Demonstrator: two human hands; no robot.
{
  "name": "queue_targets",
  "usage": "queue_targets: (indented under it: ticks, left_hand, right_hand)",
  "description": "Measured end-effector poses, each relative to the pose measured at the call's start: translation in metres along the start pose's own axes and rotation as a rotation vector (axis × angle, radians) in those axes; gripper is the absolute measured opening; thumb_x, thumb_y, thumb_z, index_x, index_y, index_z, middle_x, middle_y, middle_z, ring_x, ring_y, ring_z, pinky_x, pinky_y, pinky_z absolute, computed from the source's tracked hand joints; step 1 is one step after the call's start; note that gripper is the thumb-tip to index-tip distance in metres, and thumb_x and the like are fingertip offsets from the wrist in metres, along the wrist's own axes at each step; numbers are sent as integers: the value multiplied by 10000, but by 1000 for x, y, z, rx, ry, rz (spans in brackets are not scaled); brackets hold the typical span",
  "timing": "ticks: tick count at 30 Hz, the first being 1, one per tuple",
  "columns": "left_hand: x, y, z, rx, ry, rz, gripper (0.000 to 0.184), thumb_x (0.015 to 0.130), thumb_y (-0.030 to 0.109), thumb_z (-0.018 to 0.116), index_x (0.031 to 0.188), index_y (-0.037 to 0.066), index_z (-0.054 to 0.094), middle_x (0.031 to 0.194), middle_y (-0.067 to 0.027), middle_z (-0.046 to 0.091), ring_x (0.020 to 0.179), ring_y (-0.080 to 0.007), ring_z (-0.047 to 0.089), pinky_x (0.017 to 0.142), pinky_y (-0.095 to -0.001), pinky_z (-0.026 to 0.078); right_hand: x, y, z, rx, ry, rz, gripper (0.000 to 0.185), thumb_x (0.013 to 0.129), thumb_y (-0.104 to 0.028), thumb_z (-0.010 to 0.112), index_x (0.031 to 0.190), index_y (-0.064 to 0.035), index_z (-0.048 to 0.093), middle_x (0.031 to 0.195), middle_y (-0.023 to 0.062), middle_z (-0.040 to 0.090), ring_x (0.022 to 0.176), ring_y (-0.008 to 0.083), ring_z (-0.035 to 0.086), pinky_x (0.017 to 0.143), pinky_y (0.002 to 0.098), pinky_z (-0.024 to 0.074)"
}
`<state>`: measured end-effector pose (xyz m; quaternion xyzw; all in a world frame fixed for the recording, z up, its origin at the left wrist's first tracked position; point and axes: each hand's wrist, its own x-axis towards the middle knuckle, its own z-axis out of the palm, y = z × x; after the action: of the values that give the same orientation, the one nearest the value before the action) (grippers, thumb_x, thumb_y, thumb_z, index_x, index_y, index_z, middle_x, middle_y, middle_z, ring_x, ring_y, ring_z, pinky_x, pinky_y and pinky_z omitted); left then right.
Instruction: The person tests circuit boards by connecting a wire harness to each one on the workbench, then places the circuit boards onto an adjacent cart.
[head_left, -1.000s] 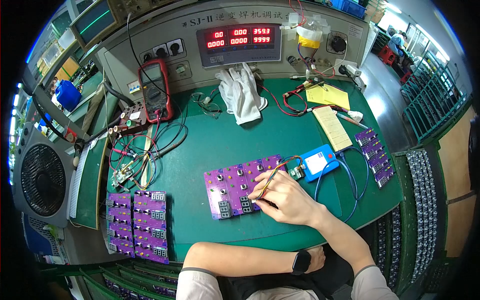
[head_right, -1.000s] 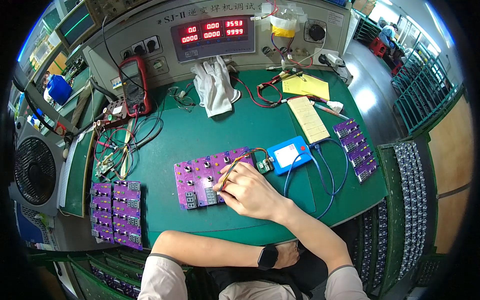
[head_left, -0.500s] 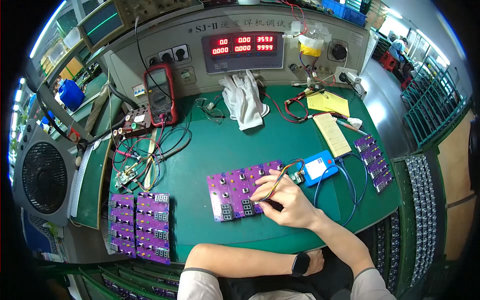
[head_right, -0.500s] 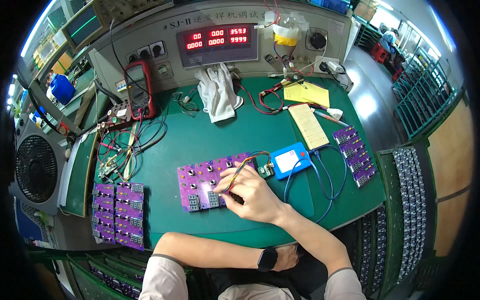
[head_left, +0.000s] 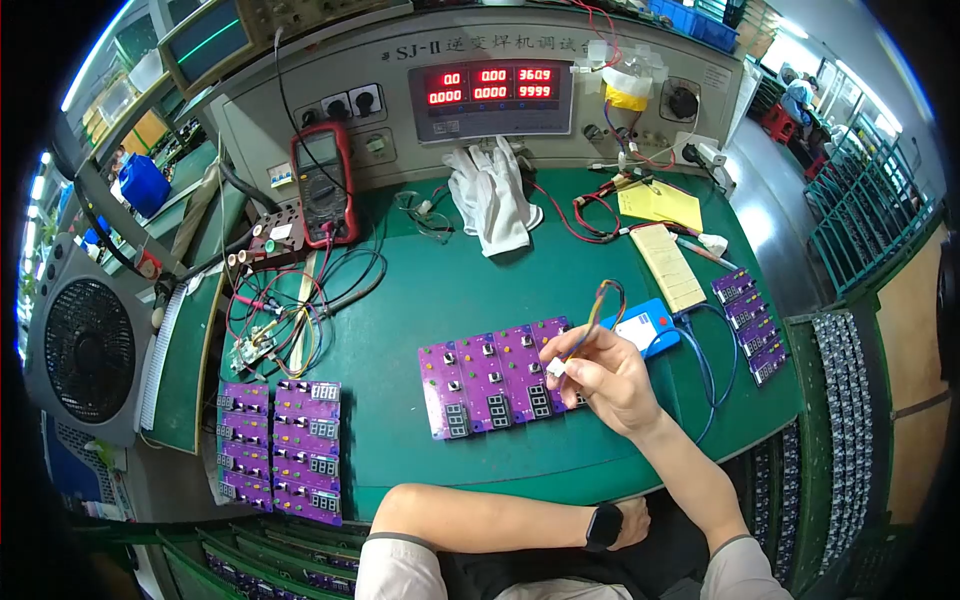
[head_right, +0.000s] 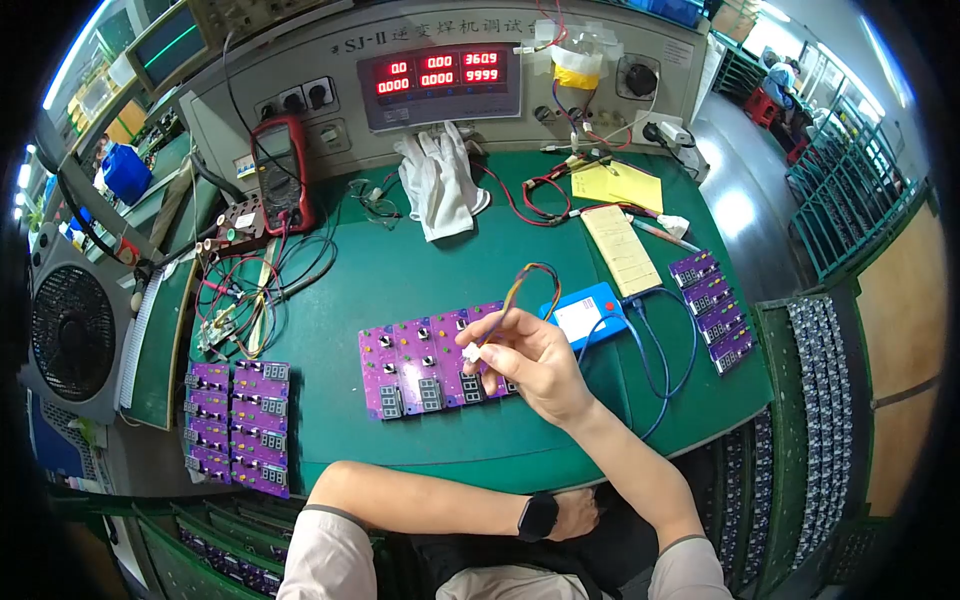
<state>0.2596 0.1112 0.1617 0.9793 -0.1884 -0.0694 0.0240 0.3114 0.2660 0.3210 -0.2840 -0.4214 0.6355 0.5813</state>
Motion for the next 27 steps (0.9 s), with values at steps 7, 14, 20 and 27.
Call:
queue_targets:
  ticks: [7, 14, 20, 27]
  left_hand:
    - [12, 9, 21, -22, -4, -55, 314, 935, 188, 532, 1056, 18, 767, 1101, -124, 746, 1068, -335, 685, 938, -540, 477]
    - [5, 9, 22, 34, 132, -85, 311, 926, 189, 524, 997, 36, 786, 1012, -142, 756, 989, -356, 695, 925, -550, 479]
    - [7, 12, 25, -2, 155, -113, 298, 922, 191, 541, 1013, 48, 786, 1040, -128, 758, 1028, -352, 694, 965, -560, 467]
    - [4, 3, 8, -4, 8, -60, 273, 915, 193, 574, 1046, 69, 778, 1075, -117, 755, 1083, -346, 686, 1003, -565, 457]
  right_hand:
    - [-2, 1, -10, 193, -161, 279, 309, 983, -49, 617, 1286, 17, 628, 1192, 113, 664, 956, 177, 705, 755, 301, 610]
    - [-2, -2, 3, 3, -177, 316, 268, 941, 31, 627, 1205, 77, 648, 1163, 157, 651, 967, 241, 715, 771, 314, 640]
    - [-4, 5, 23, -932, -197, -253, 159, 871, 2, 722, 1030, -2, 733, 1067, 111, 708, 975, 271, 705, 806, 344, 598]
    - [2, 19, 17, -1223, -186, -489, 173, 793, -10, 767, 960, -48, 747, 1001, 78, 722, 1216, 321, 587, 1003, 425, 504]
